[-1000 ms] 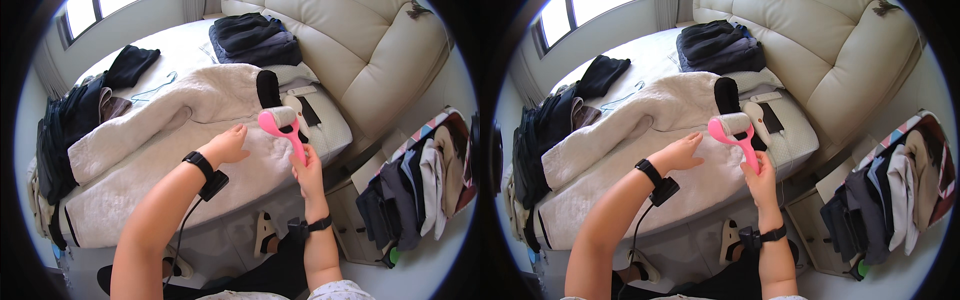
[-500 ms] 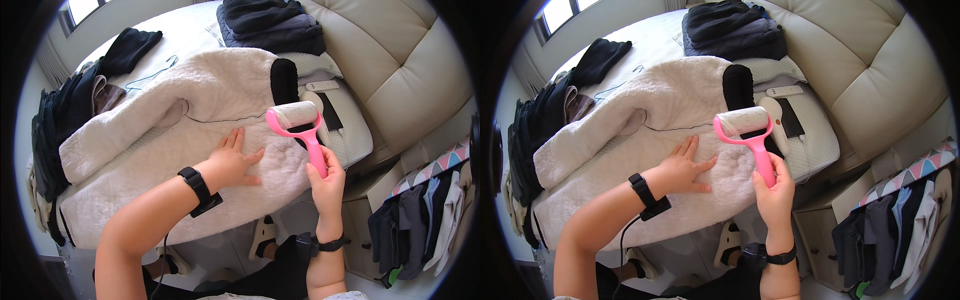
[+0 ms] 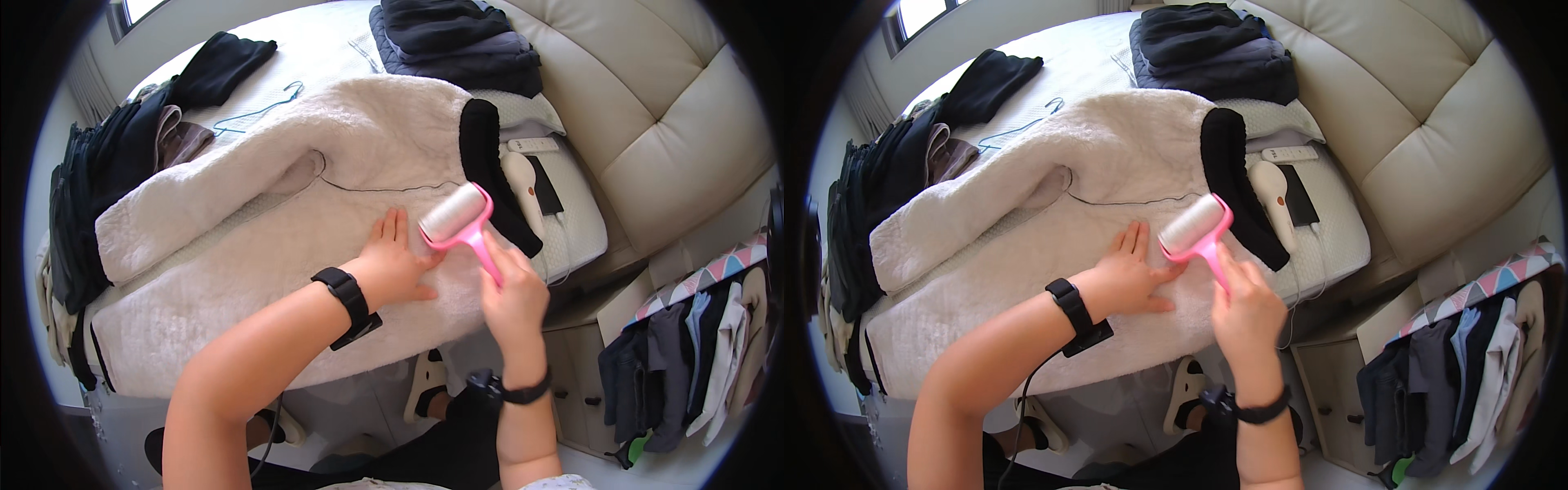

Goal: The person uses a lint roller by hand to clean a white fleece jacket on a bed, moving the tool across different sections of the garment.

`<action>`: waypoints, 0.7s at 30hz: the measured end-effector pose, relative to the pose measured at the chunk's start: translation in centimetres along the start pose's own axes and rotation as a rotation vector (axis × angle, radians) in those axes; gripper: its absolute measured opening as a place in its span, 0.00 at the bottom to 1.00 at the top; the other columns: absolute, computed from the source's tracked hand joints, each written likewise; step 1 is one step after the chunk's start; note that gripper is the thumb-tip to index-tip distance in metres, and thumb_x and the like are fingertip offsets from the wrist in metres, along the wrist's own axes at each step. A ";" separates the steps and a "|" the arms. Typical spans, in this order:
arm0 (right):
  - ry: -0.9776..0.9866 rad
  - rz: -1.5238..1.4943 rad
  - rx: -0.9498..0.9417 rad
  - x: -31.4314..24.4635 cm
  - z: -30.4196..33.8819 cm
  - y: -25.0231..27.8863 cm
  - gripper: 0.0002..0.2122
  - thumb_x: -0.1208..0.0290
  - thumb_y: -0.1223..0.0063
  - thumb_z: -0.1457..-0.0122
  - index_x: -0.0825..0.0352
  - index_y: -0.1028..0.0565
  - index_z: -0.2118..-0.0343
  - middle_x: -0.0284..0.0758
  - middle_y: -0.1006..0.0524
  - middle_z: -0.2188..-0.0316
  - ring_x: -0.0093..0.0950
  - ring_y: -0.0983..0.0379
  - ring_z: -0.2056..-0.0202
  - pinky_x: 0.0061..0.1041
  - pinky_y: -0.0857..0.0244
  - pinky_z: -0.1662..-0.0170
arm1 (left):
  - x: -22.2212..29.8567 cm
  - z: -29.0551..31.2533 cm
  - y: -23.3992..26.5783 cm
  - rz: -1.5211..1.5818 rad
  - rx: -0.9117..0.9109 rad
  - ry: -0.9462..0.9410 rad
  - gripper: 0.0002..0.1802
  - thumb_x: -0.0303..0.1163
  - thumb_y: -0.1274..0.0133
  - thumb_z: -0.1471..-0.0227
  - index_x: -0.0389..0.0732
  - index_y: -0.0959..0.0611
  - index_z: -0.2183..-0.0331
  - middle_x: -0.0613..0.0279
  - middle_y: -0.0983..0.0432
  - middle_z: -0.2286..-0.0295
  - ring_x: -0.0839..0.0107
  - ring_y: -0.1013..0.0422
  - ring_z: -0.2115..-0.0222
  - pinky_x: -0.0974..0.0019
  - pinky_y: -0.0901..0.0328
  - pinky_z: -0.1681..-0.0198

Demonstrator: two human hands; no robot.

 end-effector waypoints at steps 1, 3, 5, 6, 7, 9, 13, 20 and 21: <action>0.003 0.019 0.035 -0.3 -0.4 -0.8 0.24 0.74 0.43 0.47 0.54 0.26 0.45 0.33 0.24 0.66 0.38 0.23 0.70 0.36 0.30 0.67 | 0.5 -0.2 0.4 0.009 0.040 -0.022 0.40 0.66 0.48 0.52 0.66 0.33 0.39 0.16 0.56 0.41 0.26 0.61 0.37 0.39 0.59 0.35; -0.004 0.021 0.021 -0.6 -0.9 -2.5 0.23 0.74 0.44 0.47 0.53 0.26 0.45 0.33 0.24 0.66 0.38 0.23 0.69 0.37 0.30 0.67 | 0.3 0.2 0.5 0.023 0.013 -0.022 0.40 0.65 0.48 0.52 0.66 0.33 0.39 0.16 0.57 0.41 0.26 0.61 0.36 0.39 0.60 0.35; -0.001 0.009 -0.019 -1.0 -1.2 -2.1 0.23 0.73 0.44 0.47 0.54 0.26 0.45 0.35 0.25 0.67 0.39 0.24 0.68 0.39 0.29 0.65 | -0.2 0.3 0.4 0.038 -0.015 -0.008 0.40 0.65 0.49 0.51 0.66 0.33 0.38 0.16 0.57 0.40 0.26 0.61 0.36 0.39 0.60 0.35; 0.003 0.001 -0.020 -1.2 -1.3 -0.4 0.23 0.73 0.44 0.47 0.54 0.26 0.45 0.35 0.25 0.67 0.39 0.24 0.68 0.39 0.29 0.65 | -0.2 0.3 0.3 0.040 -0.024 0.003 0.40 0.65 0.49 0.51 0.66 0.33 0.38 0.16 0.57 0.40 0.26 0.62 0.36 0.39 0.60 0.35; -0.044 0.028 -0.091 -0.9 -1.2 1.0 0.23 0.74 0.44 0.48 0.55 0.25 0.46 0.36 0.25 0.68 0.40 0.24 0.68 0.38 0.30 0.65 | -0.2 0.3 0.0 0.045 -0.036 0.012 0.40 0.65 0.49 0.51 0.66 0.33 0.38 0.16 0.57 0.40 0.26 0.62 0.36 0.39 0.61 0.35; -0.106 -0.039 -0.144 -0.1 -0.9 3.3 0.23 0.75 0.44 0.50 0.56 0.24 0.47 0.39 0.24 0.68 0.41 0.24 0.68 0.36 0.30 0.64 | -0.6 0.9 -0.1 0.040 -0.031 0.031 0.40 0.65 0.49 0.51 0.66 0.33 0.38 0.15 0.57 0.41 0.26 0.62 0.36 0.39 0.61 0.35; -0.123 -0.416 0.103 3.5 -0.7 5.2 0.23 0.81 0.42 0.50 0.65 0.24 0.48 0.41 0.24 0.68 0.34 0.25 0.70 0.26 0.32 0.62 | 0.1 0.8 0.9 0.077 -0.017 0.034 0.39 0.63 0.48 0.50 0.63 0.32 0.39 0.20 0.59 0.39 0.27 0.62 0.36 0.38 0.58 0.36; -0.140 -0.487 0.172 4.9 -0.5 3.6 0.22 0.81 0.42 0.49 0.66 0.24 0.49 0.40 0.23 0.68 0.30 0.26 0.68 0.25 0.32 0.62 | 1.5 0.7 3.5 0.039 0.124 -0.174 0.34 0.49 0.40 0.52 0.49 0.25 0.44 0.44 0.42 0.40 0.47 0.45 0.39 0.47 0.43 0.41; -0.135 -0.481 0.180 5.0 -0.4 3.6 0.22 0.82 0.42 0.50 0.66 0.24 0.49 0.40 0.23 0.68 0.30 0.26 0.69 0.25 0.32 0.62 | 0.7 0.3 3.9 0.199 0.161 -0.115 0.29 0.42 0.40 0.53 0.46 0.23 0.48 0.46 0.36 0.45 0.51 0.39 0.44 0.51 0.39 0.45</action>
Point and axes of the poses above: each hand's wrist, its own z-axis away from the middle knuckle, its own y-axis out of the back of the hand, x = y × z, the point moved 8 cm from there along -z, towards the middle knuckle
